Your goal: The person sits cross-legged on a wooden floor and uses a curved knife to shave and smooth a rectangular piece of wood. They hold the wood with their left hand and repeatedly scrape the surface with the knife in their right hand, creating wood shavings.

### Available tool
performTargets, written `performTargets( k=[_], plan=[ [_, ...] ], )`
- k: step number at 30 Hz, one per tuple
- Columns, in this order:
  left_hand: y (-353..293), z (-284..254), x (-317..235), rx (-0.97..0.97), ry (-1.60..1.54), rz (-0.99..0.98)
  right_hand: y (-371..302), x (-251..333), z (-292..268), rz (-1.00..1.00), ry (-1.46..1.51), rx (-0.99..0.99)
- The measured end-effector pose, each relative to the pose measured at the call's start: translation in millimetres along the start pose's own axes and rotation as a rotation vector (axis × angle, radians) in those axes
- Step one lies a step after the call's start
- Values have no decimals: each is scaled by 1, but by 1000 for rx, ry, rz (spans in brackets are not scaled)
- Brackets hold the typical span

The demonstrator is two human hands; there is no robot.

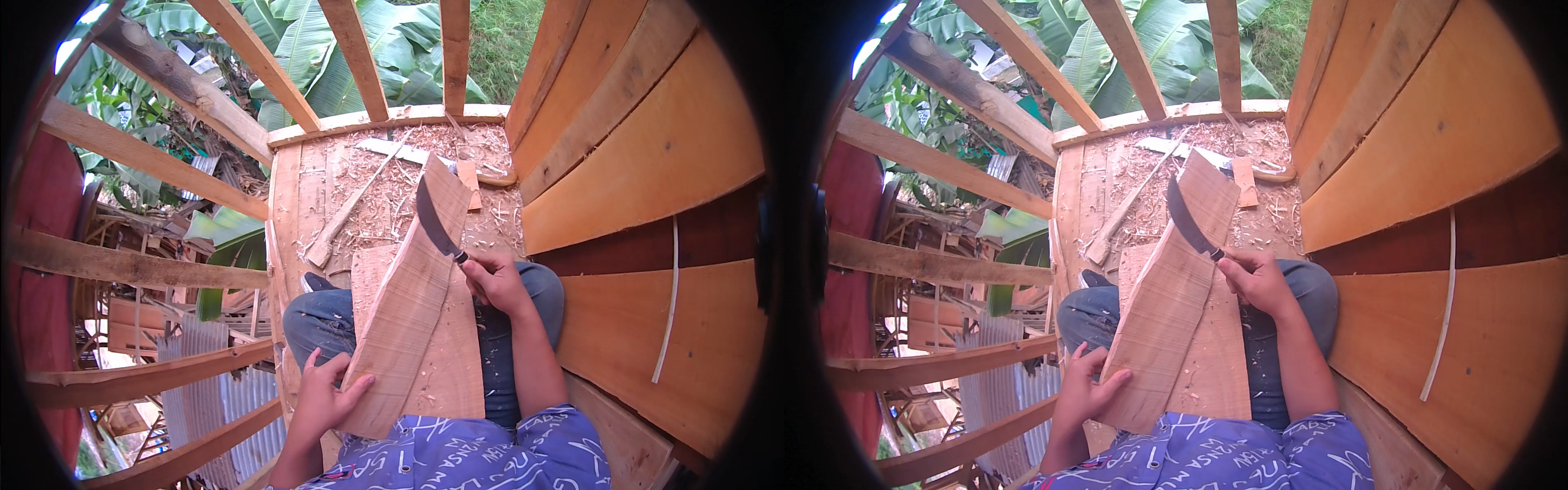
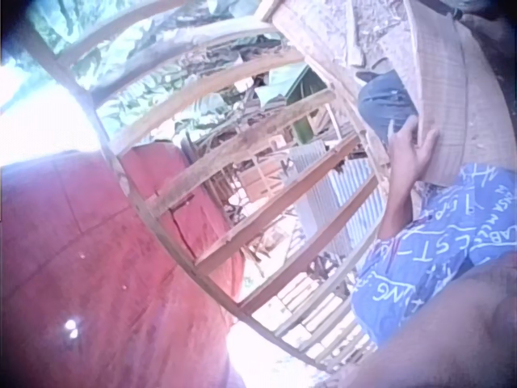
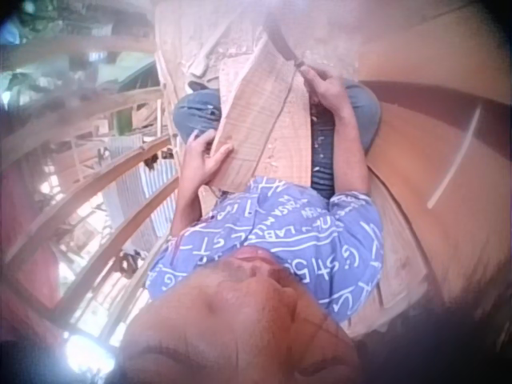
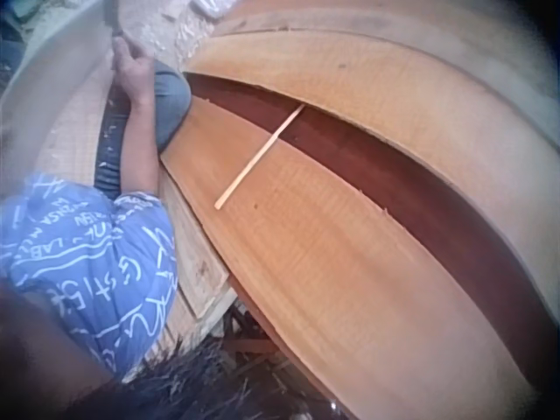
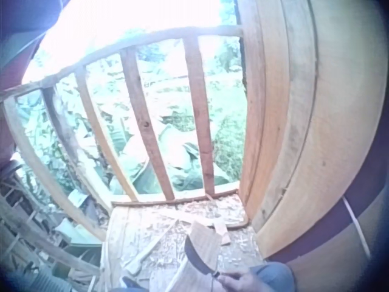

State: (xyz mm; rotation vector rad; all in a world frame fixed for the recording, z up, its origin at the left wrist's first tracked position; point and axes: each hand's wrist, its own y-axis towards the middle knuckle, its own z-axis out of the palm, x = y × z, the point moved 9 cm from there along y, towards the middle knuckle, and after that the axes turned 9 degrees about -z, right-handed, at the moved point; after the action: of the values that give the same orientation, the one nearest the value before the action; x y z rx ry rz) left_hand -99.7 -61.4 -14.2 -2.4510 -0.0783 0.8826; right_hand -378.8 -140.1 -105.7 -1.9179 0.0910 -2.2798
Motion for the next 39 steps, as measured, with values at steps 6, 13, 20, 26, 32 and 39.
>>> performTargets(
  k=[6, 13, 20, 26, 32, 39],
  plan=[
    [2, 2, 0, 36, -6, -46, 7, -8, -14, -115, -211, -160],
    [1, 0, -5, 9, -15, -15, 7, -1, -17, -64, 41, -155],
    [0, -1, -5, -16, -33, 1, 3, -5, -6, 18, -11, -70],
    [2, 0, -7, -25, 5, 46, 5, -1, -8, -12, -118, -79],
    [-1, -2, -10, -39, -6, 30, -1, -1, 3, 22, 53, 112],
    [-3, -5, -13, -54, 91, 55, -1, 2, -8, -92, 94, -36]
  ],
)
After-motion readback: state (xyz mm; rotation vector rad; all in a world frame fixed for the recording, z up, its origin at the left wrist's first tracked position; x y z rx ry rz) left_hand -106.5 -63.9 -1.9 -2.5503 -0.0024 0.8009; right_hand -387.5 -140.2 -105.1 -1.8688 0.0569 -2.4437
